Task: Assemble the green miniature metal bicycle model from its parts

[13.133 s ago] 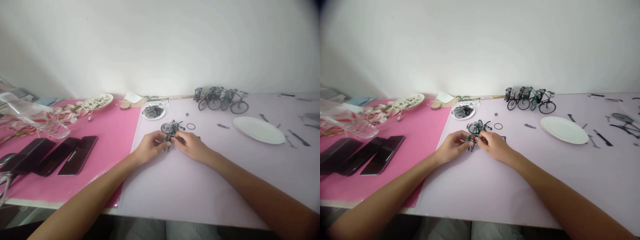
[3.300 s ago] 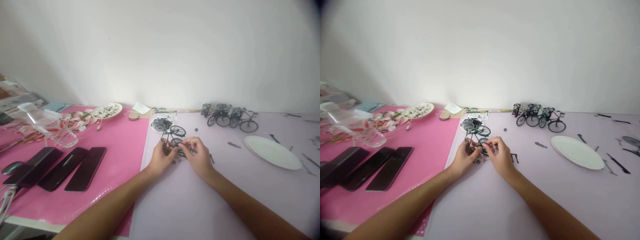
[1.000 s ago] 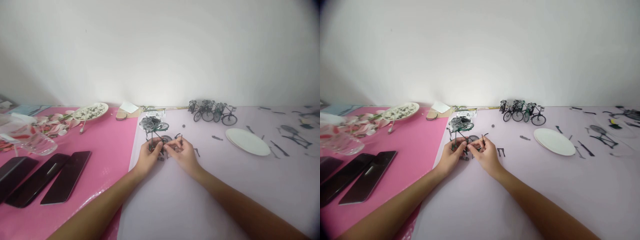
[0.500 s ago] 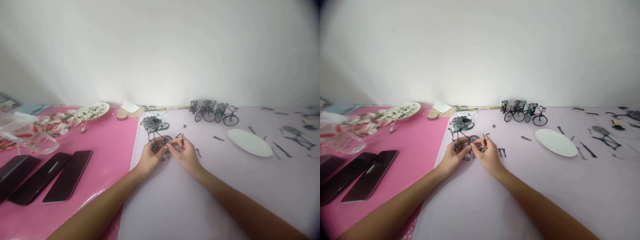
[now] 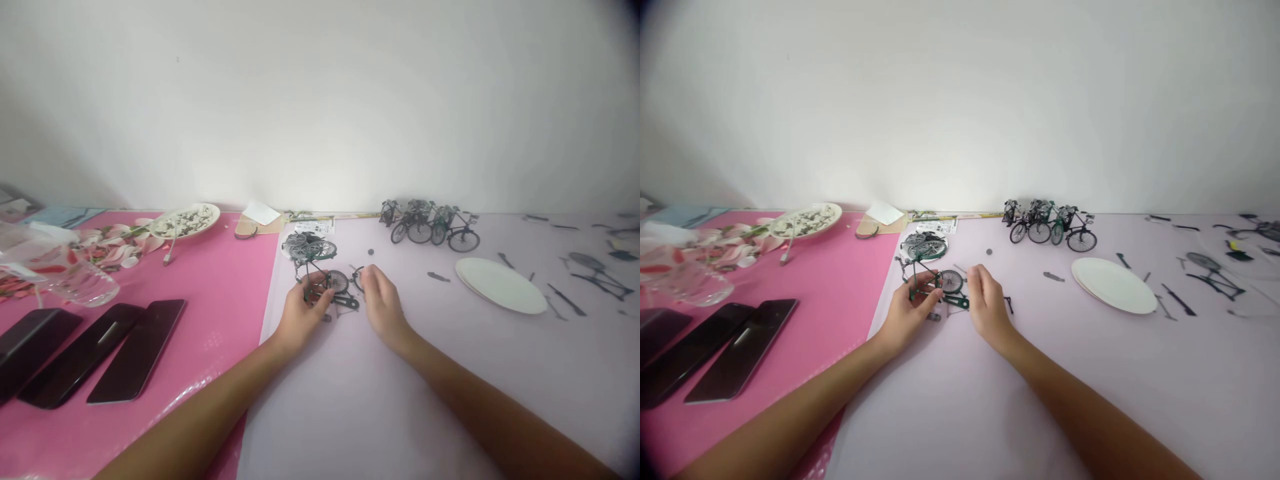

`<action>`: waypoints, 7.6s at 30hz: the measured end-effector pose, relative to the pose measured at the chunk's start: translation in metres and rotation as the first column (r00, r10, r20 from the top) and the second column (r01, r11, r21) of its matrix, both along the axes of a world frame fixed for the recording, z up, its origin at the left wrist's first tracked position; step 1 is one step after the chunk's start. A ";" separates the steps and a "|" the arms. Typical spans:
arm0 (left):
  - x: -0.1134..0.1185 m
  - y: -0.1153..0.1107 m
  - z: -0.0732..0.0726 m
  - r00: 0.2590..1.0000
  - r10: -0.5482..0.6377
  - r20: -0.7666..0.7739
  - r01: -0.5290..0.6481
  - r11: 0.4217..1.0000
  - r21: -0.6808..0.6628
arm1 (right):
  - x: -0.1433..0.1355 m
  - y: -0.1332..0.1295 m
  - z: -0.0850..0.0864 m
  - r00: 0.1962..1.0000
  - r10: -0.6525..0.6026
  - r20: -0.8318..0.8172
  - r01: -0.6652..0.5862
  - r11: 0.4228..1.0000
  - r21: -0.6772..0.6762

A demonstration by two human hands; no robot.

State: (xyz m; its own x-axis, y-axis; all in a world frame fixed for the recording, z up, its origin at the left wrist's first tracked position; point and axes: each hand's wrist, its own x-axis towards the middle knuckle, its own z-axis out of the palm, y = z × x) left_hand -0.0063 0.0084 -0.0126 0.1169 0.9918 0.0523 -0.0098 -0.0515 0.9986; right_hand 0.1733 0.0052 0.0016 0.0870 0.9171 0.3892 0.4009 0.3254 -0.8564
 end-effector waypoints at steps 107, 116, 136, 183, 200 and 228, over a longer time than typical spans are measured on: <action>0.003 -0.001 0.004 0.996 0.025 -0.081 -0.021 0.998 0.052 | -0.004 -0.002 0.005 0.924 -0.075 0.375 -0.001 0.981 0.196; 0.002 -0.001 0.003 0.997 0.020 -0.075 -0.017 0.999 0.041 | -0.003 -0.002 0.003 0.925 -0.070 0.374 -0.006 0.980 0.198; 0.000 0.001 0.000 0.993 0.065 -0.101 -0.060 0.997 0.052 | -0.002 -0.008 0.003 0.902 0.030 0.431 -0.106 0.983 0.153; 0.000 0.002 -0.001 0.983 0.117 -0.138 -0.098 0.986 0.138 | -0.003 -0.009 0.007 0.907 0.076 0.415 -0.060 0.997 -0.051; 0.000 0.001 -0.002 0.978 0.095 -0.183 -0.066 0.986 0.155 | -0.002 -0.009 0.008 0.921 0.112 0.373 -0.088 0.993 -0.080; 0.000 0.001 -0.003 0.983 0.105 -0.148 -0.081 0.984 0.159 | 0.000 -0.007 0.004 0.925 0.151 0.349 -0.123 0.987 -0.101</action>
